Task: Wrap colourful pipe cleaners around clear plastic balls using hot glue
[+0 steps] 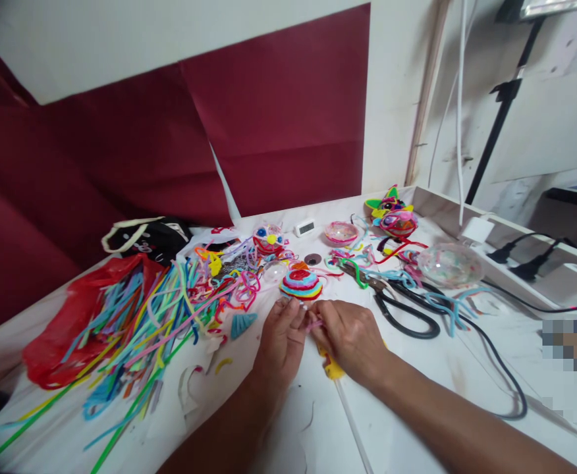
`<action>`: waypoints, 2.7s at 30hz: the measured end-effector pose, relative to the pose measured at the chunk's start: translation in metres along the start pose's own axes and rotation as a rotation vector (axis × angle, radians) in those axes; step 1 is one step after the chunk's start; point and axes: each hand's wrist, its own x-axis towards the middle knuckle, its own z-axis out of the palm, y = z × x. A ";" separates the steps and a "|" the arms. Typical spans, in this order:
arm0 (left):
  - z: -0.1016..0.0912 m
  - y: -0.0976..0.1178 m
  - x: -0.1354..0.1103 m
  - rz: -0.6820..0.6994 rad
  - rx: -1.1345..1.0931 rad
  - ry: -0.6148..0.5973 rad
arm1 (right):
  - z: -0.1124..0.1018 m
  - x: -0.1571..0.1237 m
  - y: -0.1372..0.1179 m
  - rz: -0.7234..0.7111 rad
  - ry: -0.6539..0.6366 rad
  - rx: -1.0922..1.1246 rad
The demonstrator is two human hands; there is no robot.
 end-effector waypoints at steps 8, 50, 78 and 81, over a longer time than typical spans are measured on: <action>0.001 0.002 0.002 -0.013 -0.072 0.035 | 0.004 -0.005 0.005 0.113 0.062 0.022; 0.003 -0.010 -0.005 0.057 0.031 -0.074 | 0.003 0.003 -0.005 0.046 0.063 -0.026; -0.015 0.001 0.026 0.136 0.180 0.004 | -0.018 0.005 0.019 0.085 0.062 -0.228; -0.015 -0.001 0.026 0.182 0.269 0.005 | -0.025 0.008 0.016 0.051 0.098 -0.249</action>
